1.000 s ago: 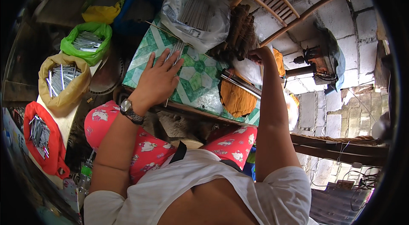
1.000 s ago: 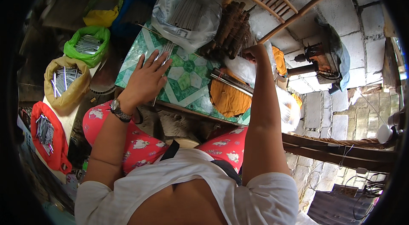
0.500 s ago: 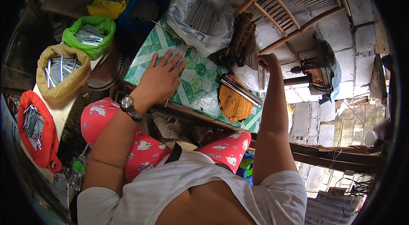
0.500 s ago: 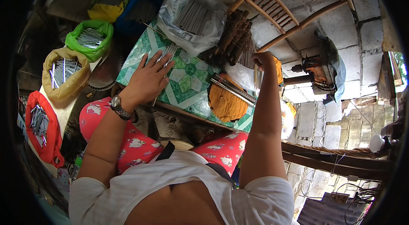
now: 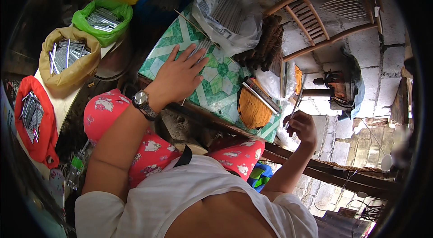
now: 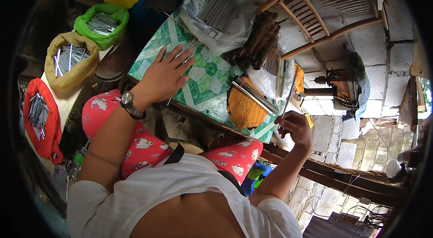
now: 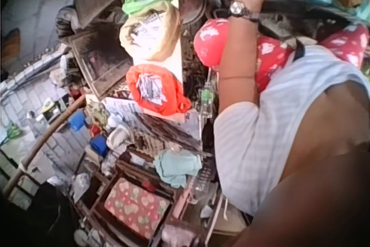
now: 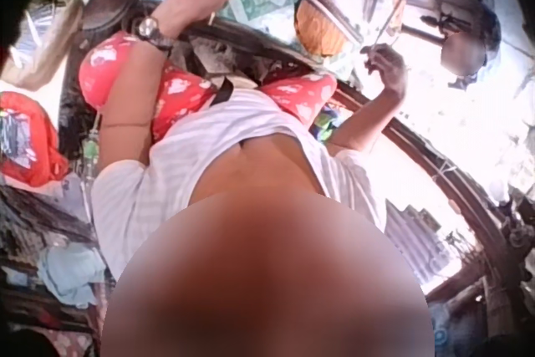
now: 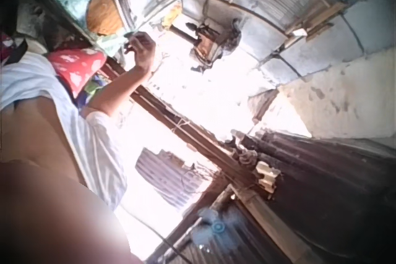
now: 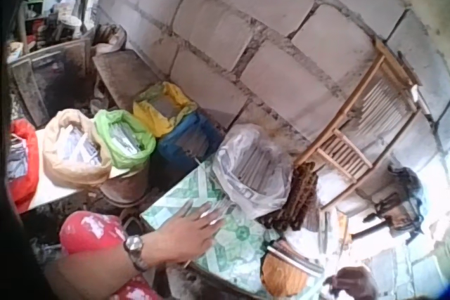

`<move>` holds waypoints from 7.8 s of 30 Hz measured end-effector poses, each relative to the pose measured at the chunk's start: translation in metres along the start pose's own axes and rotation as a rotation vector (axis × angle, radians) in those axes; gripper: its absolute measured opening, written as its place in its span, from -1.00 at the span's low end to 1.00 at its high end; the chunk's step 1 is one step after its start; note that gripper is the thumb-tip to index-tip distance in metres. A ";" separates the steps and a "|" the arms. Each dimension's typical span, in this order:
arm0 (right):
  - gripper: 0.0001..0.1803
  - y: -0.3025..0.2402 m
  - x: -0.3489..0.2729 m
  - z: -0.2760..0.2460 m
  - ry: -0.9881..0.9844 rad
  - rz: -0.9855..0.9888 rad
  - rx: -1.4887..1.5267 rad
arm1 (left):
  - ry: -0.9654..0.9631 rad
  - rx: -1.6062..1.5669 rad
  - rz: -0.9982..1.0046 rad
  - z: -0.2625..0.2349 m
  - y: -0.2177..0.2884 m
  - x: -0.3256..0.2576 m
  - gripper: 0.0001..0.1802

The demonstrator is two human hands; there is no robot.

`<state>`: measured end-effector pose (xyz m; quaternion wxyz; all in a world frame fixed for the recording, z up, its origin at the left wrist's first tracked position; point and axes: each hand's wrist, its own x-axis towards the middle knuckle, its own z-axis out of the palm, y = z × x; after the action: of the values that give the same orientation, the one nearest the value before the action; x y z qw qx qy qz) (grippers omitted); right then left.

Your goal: The person sits on the floor and assembles metal rods and thin rods by inserting them into a cylindrical tool and securing them with a rubber band. They then gather and align multiple thin metal rods on the table.

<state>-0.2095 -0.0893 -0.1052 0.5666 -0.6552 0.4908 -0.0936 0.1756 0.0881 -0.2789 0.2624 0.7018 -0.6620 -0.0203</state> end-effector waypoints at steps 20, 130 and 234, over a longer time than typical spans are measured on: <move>-0.73 -0.016 0.080 0.242 -0.297 0.142 -0.036 | -0.031 -0.042 -0.039 0.000 0.001 0.002 -0.34; -0.90 -0.233 0.370 0.422 -0.325 -0.014 0.240 | 0.008 -0.065 -0.014 0.008 0.002 0.000 -0.34; -0.52 -0.015 0.091 0.230 -0.218 -1.296 -1.185 | 0.072 -0.130 -0.029 0.005 0.001 0.001 -0.40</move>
<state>0.0008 -0.0100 -0.2104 0.0133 -0.9957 -0.0658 -0.0638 0.1734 0.0859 -0.2825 0.3306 0.6932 -0.6391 -0.0416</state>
